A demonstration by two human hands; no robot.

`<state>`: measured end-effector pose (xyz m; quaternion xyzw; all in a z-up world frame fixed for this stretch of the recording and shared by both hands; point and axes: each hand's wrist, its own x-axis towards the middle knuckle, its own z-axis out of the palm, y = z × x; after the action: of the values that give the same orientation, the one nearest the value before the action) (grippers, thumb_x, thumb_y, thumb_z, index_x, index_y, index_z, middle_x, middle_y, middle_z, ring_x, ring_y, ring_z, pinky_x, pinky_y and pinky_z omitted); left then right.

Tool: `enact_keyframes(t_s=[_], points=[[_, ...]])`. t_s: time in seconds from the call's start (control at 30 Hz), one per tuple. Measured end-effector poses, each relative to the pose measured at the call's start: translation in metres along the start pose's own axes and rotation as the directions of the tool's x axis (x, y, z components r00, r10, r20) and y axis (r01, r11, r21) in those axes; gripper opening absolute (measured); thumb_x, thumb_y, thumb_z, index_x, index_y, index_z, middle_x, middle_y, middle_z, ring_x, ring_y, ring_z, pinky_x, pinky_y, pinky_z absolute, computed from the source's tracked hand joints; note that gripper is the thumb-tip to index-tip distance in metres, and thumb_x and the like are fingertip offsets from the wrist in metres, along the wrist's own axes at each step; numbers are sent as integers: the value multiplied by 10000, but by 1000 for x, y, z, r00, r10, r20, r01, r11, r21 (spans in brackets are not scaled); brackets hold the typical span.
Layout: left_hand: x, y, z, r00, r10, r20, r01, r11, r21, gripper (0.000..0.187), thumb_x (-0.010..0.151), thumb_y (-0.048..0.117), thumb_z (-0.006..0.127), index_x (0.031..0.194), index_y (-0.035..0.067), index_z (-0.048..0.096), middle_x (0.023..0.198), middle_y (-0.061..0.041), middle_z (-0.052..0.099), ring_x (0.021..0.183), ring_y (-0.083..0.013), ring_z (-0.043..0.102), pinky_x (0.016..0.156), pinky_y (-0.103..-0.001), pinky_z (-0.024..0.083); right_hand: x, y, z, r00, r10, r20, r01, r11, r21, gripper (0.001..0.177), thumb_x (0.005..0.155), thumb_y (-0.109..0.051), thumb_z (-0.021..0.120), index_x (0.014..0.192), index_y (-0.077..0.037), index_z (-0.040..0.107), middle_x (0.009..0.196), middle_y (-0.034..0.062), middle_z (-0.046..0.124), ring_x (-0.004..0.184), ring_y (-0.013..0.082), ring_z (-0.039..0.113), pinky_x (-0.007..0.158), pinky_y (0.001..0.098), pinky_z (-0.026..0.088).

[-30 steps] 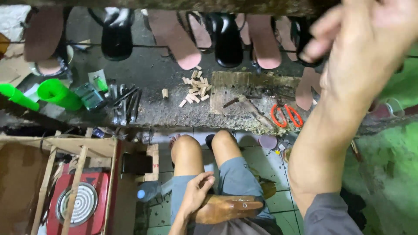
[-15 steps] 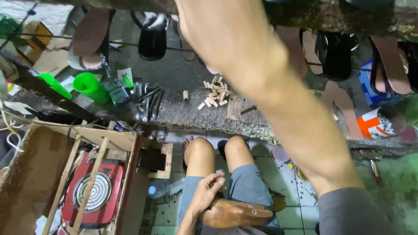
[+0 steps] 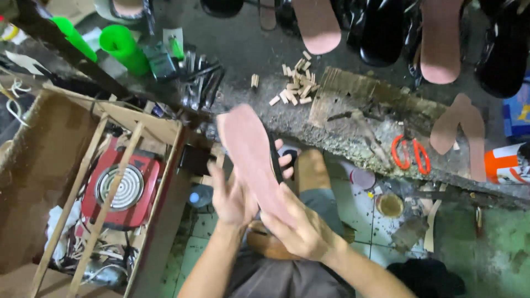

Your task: Assembling a sandal by lasting the upper onto a mold and attaching the sole using a hammer and adhesive.

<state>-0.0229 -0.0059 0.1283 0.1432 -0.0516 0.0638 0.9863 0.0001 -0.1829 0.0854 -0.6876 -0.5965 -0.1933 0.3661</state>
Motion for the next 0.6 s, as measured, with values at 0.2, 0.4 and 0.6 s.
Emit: enact_keyframes(t_s=[0.2, 0.4, 0.6], points=[[13, -60, -29, 942, -41, -333, 115, 972, 204, 698, 962, 495, 513, 1399, -48, 489, 1287, -209, 643, 1054, -310, 688, 934, -456, 580, -7, -11, 0, 813, 561, -155, -561, 826, 50, 500, 701, -329, 930, 812, -24, 551, 1363, 311, 491, 1250, 425, 590, 1039, 470, 534], [5, -101, -49, 877, -114, -468, 234, 950, 206, 529, 1034, 381, 414, 1496, 126, 433, 1461, -220, 530, 1303, -362, 546, 1085, -586, 436, -51, 12, -6, 408, 895, -181, -867, 442, 228, 472, 699, -220, 912, 1036, -138, 591, 1171, 53, 717, 1042, 241, 725, 878, 329, 563], [-18, -110, -84, 873, -120, -473, 339, 846, 411, 548, 1029, 267, 481, 1487, -24, 404, 1469, -239, 519, 1312, -329, 541, 1082, -553, 443, -52, 23, -10, 594, 805, -11, -805, 594, 6, 663, 656, -124, 780, 1298, -162, 620, 1151, 121, 738, 973, 289, 742, 803, 398, 600]])
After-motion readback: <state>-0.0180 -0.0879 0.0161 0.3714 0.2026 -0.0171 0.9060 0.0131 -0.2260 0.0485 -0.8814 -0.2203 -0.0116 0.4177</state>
